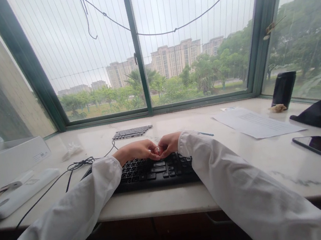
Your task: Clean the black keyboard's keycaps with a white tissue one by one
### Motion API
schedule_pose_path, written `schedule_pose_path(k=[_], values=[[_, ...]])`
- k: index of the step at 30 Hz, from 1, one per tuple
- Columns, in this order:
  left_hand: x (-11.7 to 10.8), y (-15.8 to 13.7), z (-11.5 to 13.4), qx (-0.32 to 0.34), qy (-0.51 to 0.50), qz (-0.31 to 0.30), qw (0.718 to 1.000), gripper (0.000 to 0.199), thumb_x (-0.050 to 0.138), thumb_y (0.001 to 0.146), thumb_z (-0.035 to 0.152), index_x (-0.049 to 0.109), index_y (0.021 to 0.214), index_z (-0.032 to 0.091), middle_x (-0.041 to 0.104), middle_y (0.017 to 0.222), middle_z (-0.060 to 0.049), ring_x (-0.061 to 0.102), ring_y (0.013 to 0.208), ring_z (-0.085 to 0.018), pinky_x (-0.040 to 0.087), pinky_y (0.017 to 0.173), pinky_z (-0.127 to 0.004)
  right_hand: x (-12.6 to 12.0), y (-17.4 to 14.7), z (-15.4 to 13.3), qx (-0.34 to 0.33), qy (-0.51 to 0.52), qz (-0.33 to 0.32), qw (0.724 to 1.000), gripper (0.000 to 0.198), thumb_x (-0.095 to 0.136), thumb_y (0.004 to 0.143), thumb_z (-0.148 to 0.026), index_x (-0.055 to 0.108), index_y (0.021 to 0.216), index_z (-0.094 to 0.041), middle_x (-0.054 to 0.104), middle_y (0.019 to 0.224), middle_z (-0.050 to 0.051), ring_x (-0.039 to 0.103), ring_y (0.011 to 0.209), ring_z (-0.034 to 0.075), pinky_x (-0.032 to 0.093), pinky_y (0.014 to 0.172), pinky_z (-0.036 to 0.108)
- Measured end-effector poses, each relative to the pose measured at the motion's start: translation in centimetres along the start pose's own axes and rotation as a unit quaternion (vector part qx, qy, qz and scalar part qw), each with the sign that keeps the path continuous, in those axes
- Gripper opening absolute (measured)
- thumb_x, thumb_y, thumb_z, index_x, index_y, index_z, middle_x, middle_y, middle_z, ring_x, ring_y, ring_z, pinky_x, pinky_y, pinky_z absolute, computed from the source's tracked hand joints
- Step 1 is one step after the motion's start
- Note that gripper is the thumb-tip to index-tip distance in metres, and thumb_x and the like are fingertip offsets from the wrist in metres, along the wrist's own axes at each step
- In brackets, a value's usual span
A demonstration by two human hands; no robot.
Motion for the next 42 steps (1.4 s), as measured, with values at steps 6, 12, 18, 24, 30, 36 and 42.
schedule_pose_path(k=[6,12,18,24,30,36,42], values=[[0.4,0.4,-0.5,-0.025,-0.053,-0.029,0.998,0.039,0.078,0.056,0.049,0.058,0.065,0.017,0.042,0.057,0.005,0.033,0.057,-0.010,0.022,0.053,-0.026,-0.1,-0.1,-0.1,0.050,-0.048,-0.011,0.998,0.040,0.072,0.064,-0.050,0.068,0.073,-0.012,0.052,0.062,-0.003,0.045,0.068,0.012,0.034,0.064,0.025],[0.3,0.7,-0.6,-0.021,-0.036,-0.036,0.999,0.038,0.078,0.057,0.049,0.058,0.064,0.016,0.042,0.054,0.005,0.033,0.055,-0.010,0.023,0.053,-0.026,-0.4,-0.3,-0.3,0.092,-0.095,-0.021,0.991,0.039,0.070,0.066,-0.052,0.072,0.072,-0.013,0.048,0.056,-0.004,0.043,0.065,0.012,0.033,0.063,0.025],[0.4,0.9,-0.2,0.005,0.019,-0.020,1.000,0.028,0.076,0.062,0.039,0.062,0.063,0.015,0.049,0.057,0.004,0.041,0.059,-0.010,0.028,0.058,-0.025,0.1,0.1,0.0,0.125,-0.113,0.000,0.986,0.028,0.072,0.067,-0.039,0.074,0.077,-0.013,0.052,0.057,-0.003,0.045,0.064,0.011,0.034,0.059,0.025],[-0.4,-0.3,-1.1,-0.006,-0.046,0.017,0.999,0.040,0.072,0.066,0.054,0.069,0.081,0.017,0.054,0.064,0.003,0.040,0.059,-0.010,0.028,0.054,-0.023,-1.7,-2.2,-0.3,0.083,-0.005,0.100,0.992,0.041,0.076,0.060,-0.046,0.075,0.081,-0.011,0.065,0.068,0.002,0.054,0.068,0.014,0.040,0.063,0.026],[-4.6,-1.5,-3.4,-0.066,-0.103,0.184,0.975,0.046,0.073,0.065,0.057,0.068,0.085,0.016,0.055,0.068,0.001,0.039,0.054,-0.008,0.029,0.049,-0.022,-6.6,-6.5,0.1,0.064,0.056,0.236,0.968,0.052,0.075,0.060,-0.058,0.074,0.084,-0.012,0.071,0.079,0.007,0.059,0.075,0.017,0.044,0.071,0.029],[-5.0,-1.9,-3.4,-0.083,-0.073,0.216,0.970,0.039,0.072,0.068,0.052,0.070,0.083,0.016,0.062,0.072,-0.001,0.049,0.058,-0.010,0.036,0.051,-0.022,-4.8,-5.2,0.0,0.079,0.020,0.211,0.974,0.047,0.075,0.061,-0.055,0.075,0.082,-0.013,0.072,0.077,0.006,0.060,0.073,0.017,0.044,0.067,0.028],[-6.3,-2.8,-3.3,-0.119,0.076,0.286,0.948,0.027,0.069,0.073,0.042,0.073,0.082,0.017,0.069,0.084,-0.004,0.061,0.076,-0.017,0.046,0.070,-0.026,-1.2,-2.3,-0.9,0.079,-0.047,0.140,0.986,0.030,0.077,0.063,-0.043,0.077,0.080,-0.018,0.072,0.074,0.003,0.060,0.069,0.015,0.043,0.062,0.025]])
Point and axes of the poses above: each hand's wrist, its own y-axis towards the middle knuckle, its own x-axis out of the palm, z = x × y, the point moved 6 cm from there along y, towards the middle knuckle
